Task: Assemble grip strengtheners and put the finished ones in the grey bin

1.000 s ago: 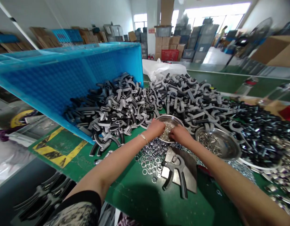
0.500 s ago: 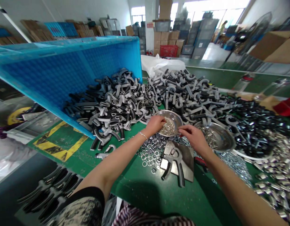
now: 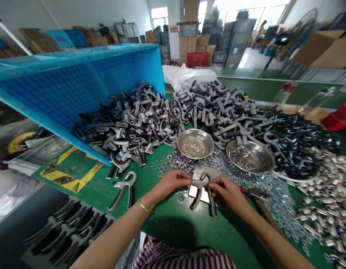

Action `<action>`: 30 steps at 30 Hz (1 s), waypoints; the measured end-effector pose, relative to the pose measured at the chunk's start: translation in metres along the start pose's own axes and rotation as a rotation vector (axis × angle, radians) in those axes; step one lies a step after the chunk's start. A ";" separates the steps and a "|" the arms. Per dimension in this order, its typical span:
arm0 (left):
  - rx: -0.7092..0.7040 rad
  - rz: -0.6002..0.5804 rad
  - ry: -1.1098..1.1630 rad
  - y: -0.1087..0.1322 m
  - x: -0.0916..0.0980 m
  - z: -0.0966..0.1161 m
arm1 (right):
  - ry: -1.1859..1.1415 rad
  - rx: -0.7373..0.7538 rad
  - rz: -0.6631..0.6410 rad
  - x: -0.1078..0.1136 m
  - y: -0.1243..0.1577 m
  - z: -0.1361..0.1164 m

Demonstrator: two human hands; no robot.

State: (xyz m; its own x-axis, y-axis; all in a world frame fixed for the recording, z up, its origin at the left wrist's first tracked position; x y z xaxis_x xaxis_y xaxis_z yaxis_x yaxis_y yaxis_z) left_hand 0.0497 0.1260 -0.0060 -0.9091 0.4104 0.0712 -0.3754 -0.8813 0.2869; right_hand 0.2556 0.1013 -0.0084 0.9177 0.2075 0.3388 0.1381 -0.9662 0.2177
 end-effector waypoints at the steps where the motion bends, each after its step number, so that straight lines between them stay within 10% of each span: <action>1: -0.009 -0.010 -0.012 0.002 0.001 0.001 | 0.033 0.025 0.008 0.001 -0.002 -0.003; 5: -0.167 0.020 -0.245 0.003 -0.003 0.020 | 0.177 0.153 0.064 0.007 -0.002 -0.012; 13: -0.538 0.030 -1.080 -0.014 -0.069 0.040 | -0.017 0.004 0.056 0.017 0.012 0.001; 30: -0.825 0.006 -1.399 0.002 -0.091 0.035 | 0.247 0.372 0.241 0.007 0.011 -0.005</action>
State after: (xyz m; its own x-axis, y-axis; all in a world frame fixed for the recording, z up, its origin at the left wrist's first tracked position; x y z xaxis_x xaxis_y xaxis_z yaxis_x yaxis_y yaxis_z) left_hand 0.1379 0.0953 0.0212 -0.2183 -0.1189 0.9686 -0.7811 -0.5736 -0.2465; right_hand 0.2614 0.0925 0.0013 0.8305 -0.0411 0.5555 0.0984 -0.9708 -0.2189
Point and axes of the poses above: each hand's wrist, its own y-axis away from the middle knuckle, its own x-axis out of the back of the hand, z = x × y, the point moved 9 cm from there along -y, towards the middle knuckle, and after that the axes turned 1 degree about z, right-handed, at the moved point
